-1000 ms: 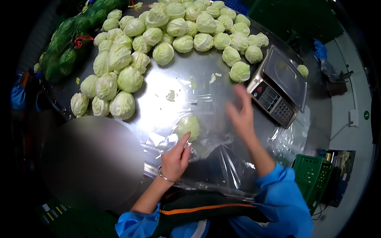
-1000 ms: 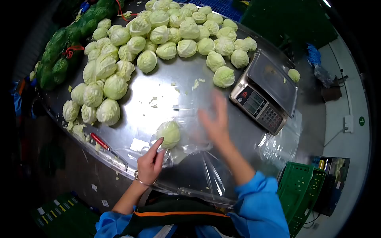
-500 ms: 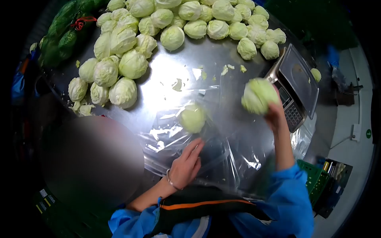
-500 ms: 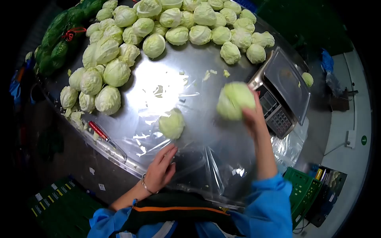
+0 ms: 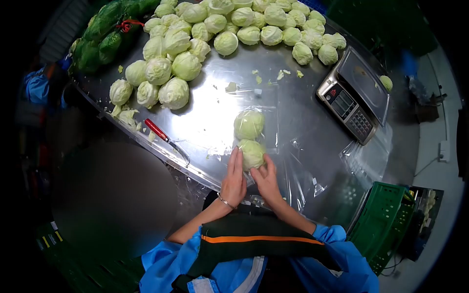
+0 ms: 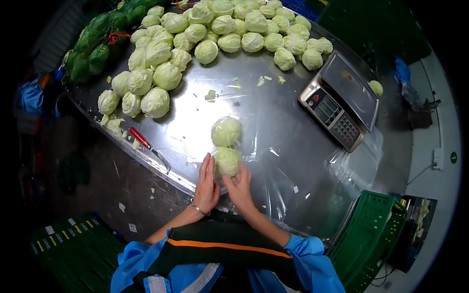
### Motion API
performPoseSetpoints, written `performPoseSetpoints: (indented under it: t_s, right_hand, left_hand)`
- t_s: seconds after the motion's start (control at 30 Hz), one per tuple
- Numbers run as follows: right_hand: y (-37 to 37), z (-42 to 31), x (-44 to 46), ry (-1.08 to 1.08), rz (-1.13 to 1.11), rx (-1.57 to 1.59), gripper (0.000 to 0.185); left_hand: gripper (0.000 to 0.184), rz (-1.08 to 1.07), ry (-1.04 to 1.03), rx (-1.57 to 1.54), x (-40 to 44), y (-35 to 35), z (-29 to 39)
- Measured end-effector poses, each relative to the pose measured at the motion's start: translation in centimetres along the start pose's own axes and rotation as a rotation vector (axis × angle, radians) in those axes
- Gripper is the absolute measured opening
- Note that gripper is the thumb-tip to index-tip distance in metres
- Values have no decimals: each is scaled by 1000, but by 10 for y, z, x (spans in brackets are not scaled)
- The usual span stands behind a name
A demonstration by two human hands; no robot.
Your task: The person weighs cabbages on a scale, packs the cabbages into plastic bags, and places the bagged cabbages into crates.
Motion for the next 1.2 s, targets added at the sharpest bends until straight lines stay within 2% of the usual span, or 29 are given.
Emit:
performPoseSetpoints:
  t_s: [0.1, 0.2, 0.3, 0.43, 0.5, 0.6, 0.63, 0.67, 0.7, 0.77, 0.8, 0.83, 0.9, 0.93, 0.97, 1.0, 1.03, 1.1, 1.13, 1.17, 1.2]
  right_hand:
    - [16, -53, 6, 462, 132, -1061, 78]
    - [11, -47, 40, 588, 139, -1037, 60]
    - [35, -17, 76, 204, 27, -567, 32]
    - [59, -92, 76, 218, 221, -475, 20]
    - [72, -148, 66, 307, 239, -489, 20]
    - [105, -230, 30, 393, 271, -471, 20]
    - [120, -259, 9, 380, 318, -498, 20]
    - [134, -285, -15, 359, 350, -485, 20]
    - [147, -308, -40, 450, 383, -475, 20]
    - [168, -331, -80, 449, 472, -463, 19]
    - [177, -333, -87, 430, 530, -559, 22]
    - [198, -333, -94, 403, 533, -676, 23]
    - [246, -334, -108, 359, 525, -909, 24]
    - [250, -329, -123, 336, 537, -1043, 25]
    - [260, -325, -136, 351, 602, -1002, 28]
    - [270, -318, -148, 360, 660, -957, 31]
    - [281, -306, -161, 359, 722, -904, 33]
    - [305, -274, -165, 257, 672, -995, 29]
    - [314, -268, -164, 252, 663, -1060, 28]
    - [322, -265, -161, 247, 651, -1125, 26]
    - [331, -252, -166, 181, 704, -1007, 21]
  left_hand:
    - [74, 154, -22, -37, 0, 9, -8]
    - [72, 166, -5, -149, 4, 12, -16]
    - [72, 100, 8, -281, 15, 15, -12]
    - [69, -109, -166, -425, 47, 40, 42]
    - [69, -265, -278, -451, 66, 63, 88]
    - [68, -789, -129, -590, 78, 75, 154]
    - [65, -869, -136, -552, 71, 78, 182]
    - [64, -935, -237, -517, 62, 82, 210]
    - [63, -1006, -332, -487, 52, 78, 234]
    - [64, -1025, -344, -436, 51, 48, 263]
    - [65, -1010, -367, -416, 55, 28, 276]
    - [67, -972, -289, -331, 65, -4, 278]
    - [67, -1143, -217, -314, 49, -43, 291]
    - [68, -1142, -283, -284, 39, -57, 296]
    - [68, -1142, -334, -260, 30, -72, 295]
    - [67, -1230, -286, -355, 27, -88, 296]
    - [66, -1221, -258, -304, 33, -113, 291]
    - [65, -1194, -193, -196, 43, -162, 282]
    - [63, -1104, -284, -176, 32, -167, 286]
    - [61, -1126, -221, -187, 23, -176, 283]
    - [56, -1074, -287, -151, 25, -187, 277]
Point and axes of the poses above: each hand's wrist, its own x-axis towards the middle knuckle, its own y-axis out of the back of the hand, z = x × y, the point moved 7 cm from there along x, towards the middle knuckle, and after that the axes turned 12 degrees about y, right-handed, at the moved point
